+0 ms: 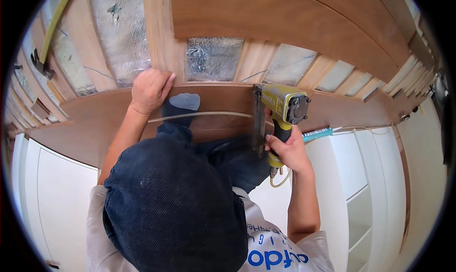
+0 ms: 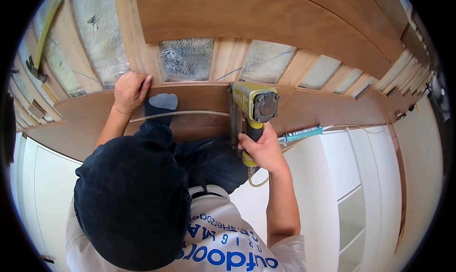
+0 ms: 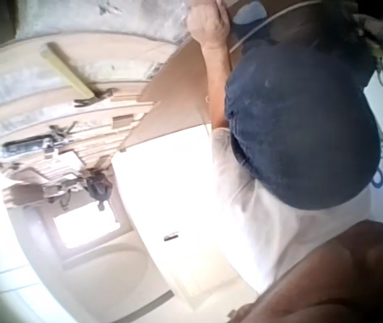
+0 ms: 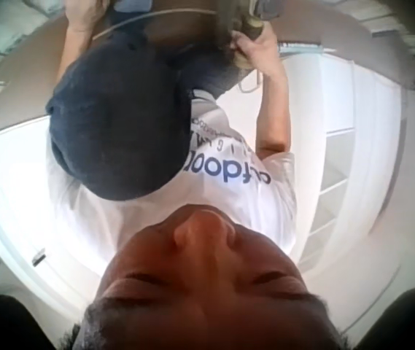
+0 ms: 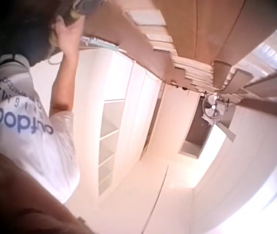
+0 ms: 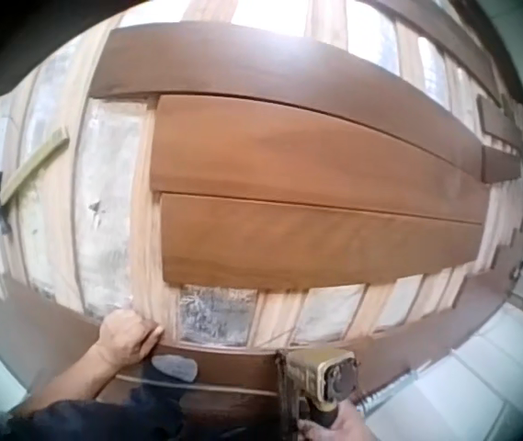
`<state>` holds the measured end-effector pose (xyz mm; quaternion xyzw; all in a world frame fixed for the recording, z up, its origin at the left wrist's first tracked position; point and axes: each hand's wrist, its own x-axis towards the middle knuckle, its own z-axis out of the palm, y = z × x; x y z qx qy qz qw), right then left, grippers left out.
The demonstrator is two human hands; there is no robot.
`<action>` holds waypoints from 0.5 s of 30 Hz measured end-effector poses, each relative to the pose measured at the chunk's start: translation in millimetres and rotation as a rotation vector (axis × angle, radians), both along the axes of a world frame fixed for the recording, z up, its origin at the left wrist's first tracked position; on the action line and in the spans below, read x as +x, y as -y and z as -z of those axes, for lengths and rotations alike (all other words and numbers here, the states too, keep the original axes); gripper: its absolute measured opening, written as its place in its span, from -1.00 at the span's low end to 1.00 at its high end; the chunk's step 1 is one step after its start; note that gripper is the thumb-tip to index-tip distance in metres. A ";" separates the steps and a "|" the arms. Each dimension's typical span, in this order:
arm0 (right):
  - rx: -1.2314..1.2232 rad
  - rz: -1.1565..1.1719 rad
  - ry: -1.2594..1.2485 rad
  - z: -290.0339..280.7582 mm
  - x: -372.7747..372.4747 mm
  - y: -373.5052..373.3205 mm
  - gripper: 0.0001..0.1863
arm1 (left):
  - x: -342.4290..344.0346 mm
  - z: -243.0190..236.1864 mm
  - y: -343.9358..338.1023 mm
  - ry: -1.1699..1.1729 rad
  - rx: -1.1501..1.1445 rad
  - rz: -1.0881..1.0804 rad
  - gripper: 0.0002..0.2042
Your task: The person installs wood flooring by applying adhesive to floor planks with a caulking gun, positioning them on the subfloor, and securing them with a hammer and an air nailer.
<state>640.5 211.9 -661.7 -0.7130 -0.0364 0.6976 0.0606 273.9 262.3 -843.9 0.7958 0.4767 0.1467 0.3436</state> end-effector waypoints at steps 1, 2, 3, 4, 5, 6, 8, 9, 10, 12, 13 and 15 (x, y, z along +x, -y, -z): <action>-0.014 -0.001 -0.010 -2.4 2.5 0.0 -0.51 | 1.0 -0.8 -0.4 0.002 -0.003 0.003 -0.90; -0.021 -0.003 -0.022 -1.9 4.6 -1.4 -0.51 | 1.2 -0.9 -2.0 0.010 -0.004 0.008 -0.90; -0.004 -0.020 -0.007 0.2 4.5 3.8 -0.51 | 1.7 -1.6 -2.4 0.018 -0.004 0.014 -0.90; 0.020 -0.039 0.011 2.6 3.1 5.8 -0.51 | 2.2 -1.3 -4.0 0.024 0.001 0.016 -0.90; 0.012 -0.012 0.035 -1.0 1.0 8.2 -0.52 | 2.9 -2.6 -4.9 0.043 -0.033 0.015 -0.89; 0.017 -0.009 0.044 -9.5 0.6 11.2 -0.52 | 3.2 -5.0 -5.2 0.064 -0.066 0.015 -0.89; 0.043 0.111 0.171 -25.4 6.1 16.8 -0.54 | 10.6 -14.8 -5.9 0.056 -0.063 0.033 -0.88; 0.004 0.123 0.259 -30.4 18.2 25.5 -0.53 | 17.3 -23.7 -11.9 0.066 -0.079 0.069 -0.87; 0.096 0.126 0.247 -35.5 32.6 26.8 -0.53 | 25.5 -31.2 -13.1 0.077 -0.103 0.099 -0.86; 0.181 0.139 0.240 -35.4 56.7 19.1 -0.54 | 53.7 -30.9 -9.8 0.181 -0.104 0.156 -0.87; 0.131 0.115 0.295 -33.5 70.0 24.7 -0.40 | 73.6 -28.1 -10.6 0.318 -0.178 0.384 -0.88; 0.165 0.137 0.299 -22.9 84.8 24.1 -0.39 | 113.8 -25.0 -7.8 0.522 -0.266 0.744 -0.85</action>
